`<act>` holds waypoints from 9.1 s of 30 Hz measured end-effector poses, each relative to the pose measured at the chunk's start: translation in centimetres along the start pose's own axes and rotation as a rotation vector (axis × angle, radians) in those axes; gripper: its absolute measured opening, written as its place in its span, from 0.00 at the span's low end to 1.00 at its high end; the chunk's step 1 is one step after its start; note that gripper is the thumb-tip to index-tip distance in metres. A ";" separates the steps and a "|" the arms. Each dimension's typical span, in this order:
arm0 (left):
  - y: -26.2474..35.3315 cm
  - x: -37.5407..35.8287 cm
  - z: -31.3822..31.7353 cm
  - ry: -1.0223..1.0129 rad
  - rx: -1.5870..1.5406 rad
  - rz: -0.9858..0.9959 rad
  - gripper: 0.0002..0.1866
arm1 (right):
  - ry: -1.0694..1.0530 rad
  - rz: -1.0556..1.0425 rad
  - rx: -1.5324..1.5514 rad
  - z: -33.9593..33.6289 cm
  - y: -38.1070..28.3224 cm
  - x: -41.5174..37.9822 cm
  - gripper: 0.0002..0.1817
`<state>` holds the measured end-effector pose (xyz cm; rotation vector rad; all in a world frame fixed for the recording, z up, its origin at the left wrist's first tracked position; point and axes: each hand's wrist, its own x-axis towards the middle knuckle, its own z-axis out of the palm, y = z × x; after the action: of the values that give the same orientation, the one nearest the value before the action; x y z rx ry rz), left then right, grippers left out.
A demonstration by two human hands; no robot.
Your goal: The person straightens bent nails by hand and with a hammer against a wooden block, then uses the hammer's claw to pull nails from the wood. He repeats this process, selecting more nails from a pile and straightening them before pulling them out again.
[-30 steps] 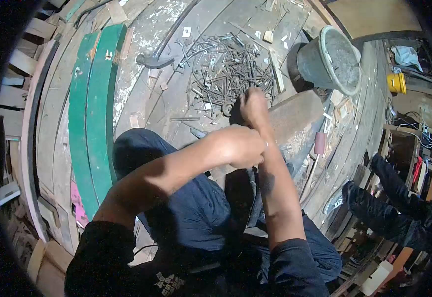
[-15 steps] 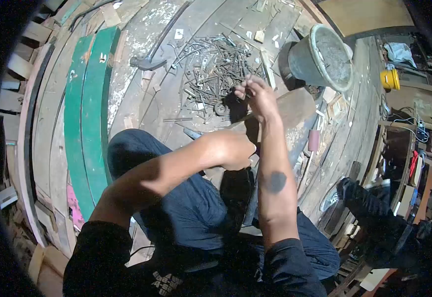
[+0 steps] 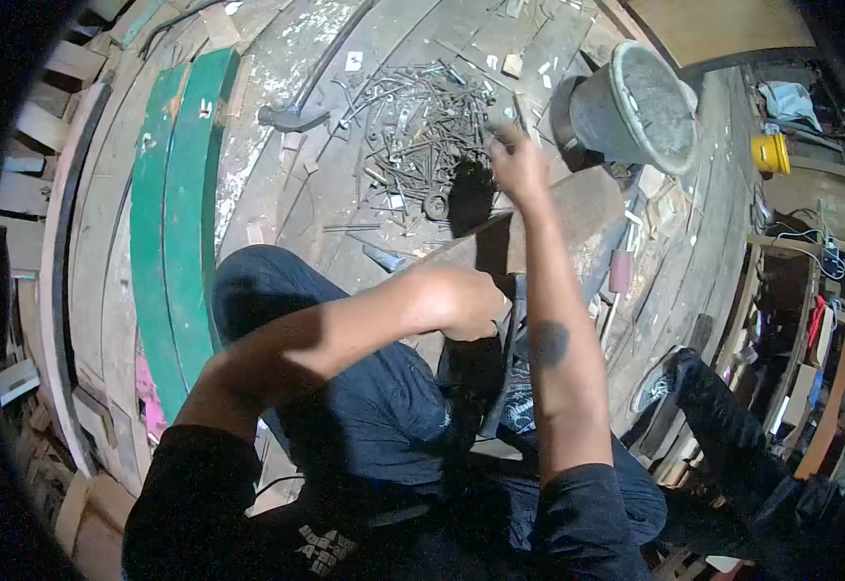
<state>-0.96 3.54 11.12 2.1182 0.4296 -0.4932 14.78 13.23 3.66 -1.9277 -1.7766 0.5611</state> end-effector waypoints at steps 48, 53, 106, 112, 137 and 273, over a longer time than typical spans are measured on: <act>-6.9 5.9 2.1 0.732 0.006 -0.056 0.10 | -0.126 0.585 0.110 -3.4 1.7 -31.0 0.21; -6.5 5.9 1.9 0.711 0.025 -0.120 0.10 | -0.115 0.786 0.475 -6.1 -1.2 -30.0 0.13; -7.2 7.3 2.6 0.874 0.196 -0.043 0.16 | 0.190 0.430 0.203 -4.1 -4.9 -27.7 0.16; -7.5 7.5 2.8 0.898 0.192 0.018 0.16 | 0.380 0.292 0.213 -4.7 -5.9 -27.1 0.15; -7.7 8.0 3.0 0.910 0.192 -0.003 0.14 | 0.274 0.374 0.140 -5.0 -6.2 -26.4 0.12; 34.3 -2.1 15.4 -0.593 -0.325 1.099 0.16 | 0.150 0.550 0.429 0.5 0.2 -29.8 0.27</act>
<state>10.60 -28.11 27.92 1.4840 -0.8968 -0.3218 12.15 -16.45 2.80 -2.0600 -0.9216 0.8698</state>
